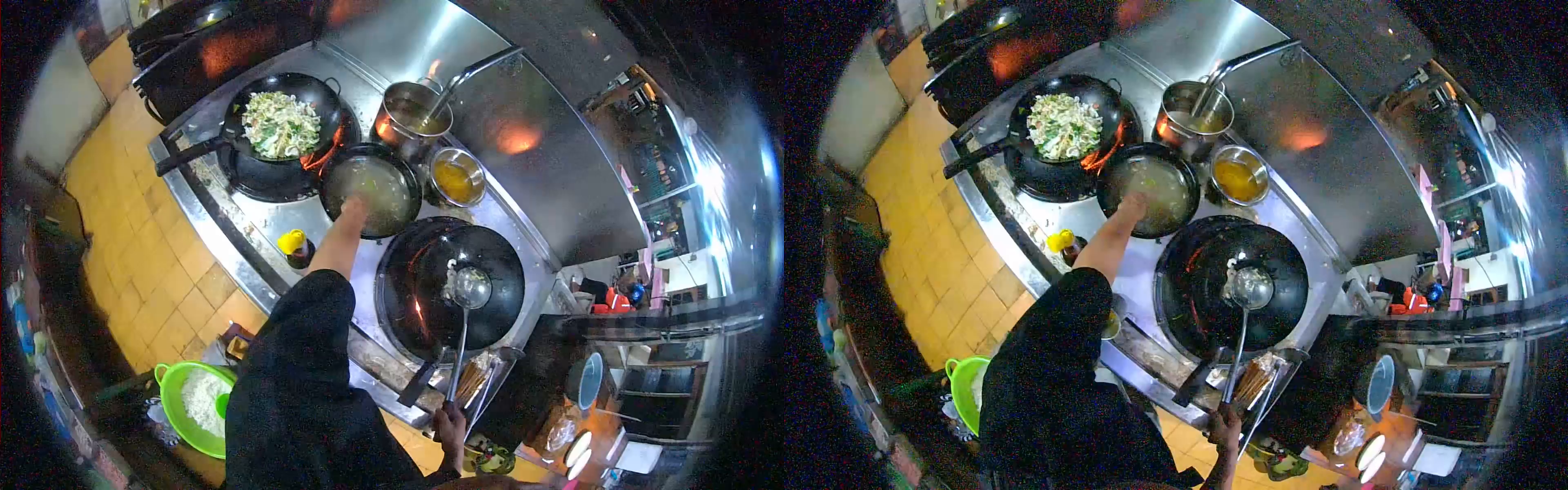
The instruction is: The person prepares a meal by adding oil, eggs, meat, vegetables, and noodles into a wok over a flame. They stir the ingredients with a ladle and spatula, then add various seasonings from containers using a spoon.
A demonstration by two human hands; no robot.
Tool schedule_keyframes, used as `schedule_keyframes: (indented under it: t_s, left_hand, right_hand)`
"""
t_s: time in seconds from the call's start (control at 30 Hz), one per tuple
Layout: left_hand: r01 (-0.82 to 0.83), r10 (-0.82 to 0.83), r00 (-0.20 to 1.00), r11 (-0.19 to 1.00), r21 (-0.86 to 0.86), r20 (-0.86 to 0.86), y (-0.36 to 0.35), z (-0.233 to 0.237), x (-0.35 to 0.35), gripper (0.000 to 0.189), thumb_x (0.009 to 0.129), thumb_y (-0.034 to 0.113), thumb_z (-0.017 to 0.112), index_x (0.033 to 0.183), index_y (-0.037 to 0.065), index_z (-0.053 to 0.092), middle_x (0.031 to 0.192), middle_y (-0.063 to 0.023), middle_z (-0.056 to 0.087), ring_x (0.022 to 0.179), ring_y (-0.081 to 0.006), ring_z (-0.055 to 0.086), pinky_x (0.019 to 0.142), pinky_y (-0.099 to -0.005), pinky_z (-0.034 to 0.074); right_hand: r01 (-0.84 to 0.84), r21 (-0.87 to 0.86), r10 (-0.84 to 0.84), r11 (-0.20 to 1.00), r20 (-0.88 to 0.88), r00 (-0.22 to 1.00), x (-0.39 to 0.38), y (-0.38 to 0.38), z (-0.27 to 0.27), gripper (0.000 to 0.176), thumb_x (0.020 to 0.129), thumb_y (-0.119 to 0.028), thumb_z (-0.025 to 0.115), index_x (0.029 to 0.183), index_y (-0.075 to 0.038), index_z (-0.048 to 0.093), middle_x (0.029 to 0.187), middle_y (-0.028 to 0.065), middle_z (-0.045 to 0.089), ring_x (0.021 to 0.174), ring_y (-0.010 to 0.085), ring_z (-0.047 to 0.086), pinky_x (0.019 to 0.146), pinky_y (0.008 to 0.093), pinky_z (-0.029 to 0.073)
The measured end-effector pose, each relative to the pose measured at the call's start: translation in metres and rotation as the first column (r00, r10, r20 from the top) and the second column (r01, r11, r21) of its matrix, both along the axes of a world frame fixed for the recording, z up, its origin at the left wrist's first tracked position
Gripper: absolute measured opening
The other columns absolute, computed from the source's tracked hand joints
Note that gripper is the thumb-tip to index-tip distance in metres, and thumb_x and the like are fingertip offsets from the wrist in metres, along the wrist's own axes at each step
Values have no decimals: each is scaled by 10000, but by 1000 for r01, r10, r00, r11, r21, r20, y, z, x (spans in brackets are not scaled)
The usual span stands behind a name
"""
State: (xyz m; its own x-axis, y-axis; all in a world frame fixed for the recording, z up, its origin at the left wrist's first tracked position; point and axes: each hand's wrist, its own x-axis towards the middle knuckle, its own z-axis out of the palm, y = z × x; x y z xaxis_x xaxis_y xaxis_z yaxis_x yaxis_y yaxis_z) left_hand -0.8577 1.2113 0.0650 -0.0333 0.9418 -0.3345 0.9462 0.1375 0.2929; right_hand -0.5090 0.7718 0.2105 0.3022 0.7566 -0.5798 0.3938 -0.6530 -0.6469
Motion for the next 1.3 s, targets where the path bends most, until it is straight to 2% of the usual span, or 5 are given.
schedule_keyframes:
  t_s: [0.23,0.37,0.57,0.8,1.3]
  left_hand:
    - [-177,193,980,949,260,-40,21,-72,13,294,874,183,410,1089,91,589,1112,-107,564,960,-265,594,741,-386,516]
    - [334,-266,924,911,242,-276,41,-115,-5,305,874,181,409,1086,49,585,1140,-122,554,994,-267,583,784,-368,504]
    - [-15,15,1000,999,41,-6,1,-3,-1,302,877,168,406,1084,40,584,1200,-134,521,1068,-254,540,881,-361,442]
    - [409,-221,890,772,486,-398,8,-82,-5,302,805,170,505,1074,50,572,1112,-119,557,1021,-221,538,789,-372,463]
    - [-90,-61,967,825,557,247,-84,67,-15,177,731,216,541,736,75,649,755,-128,626,704,-304,606,710,-399,481]
  right_hand:
    - [406,-46,-252,913,-846,470,32,1,-26,192,784,-84,513,964,-22,525,713,74,544,503,166,498,428,262,391]
    - [320,-9,-257,948,-614,746,11,17,35,170,774,-99,528,891,24,510,701,83,535,537,147,490,499,250,415]
    - [-323,216,173,921,516,839,20,25,48,255,742,-152,629,944,-25,540,708,127,585,622,260,583,562,315,453]
    - [-416,84,274,906,632,725,2,32,40,312,768,-160,580,1022,-2,489,741,238,571,749,419,564,604,449,451]
    - [-476,61,280,877,740,612,-4,34,56,521,713,-90,568,1197,35,421,754,264,579,723,429,561,640,476,462]
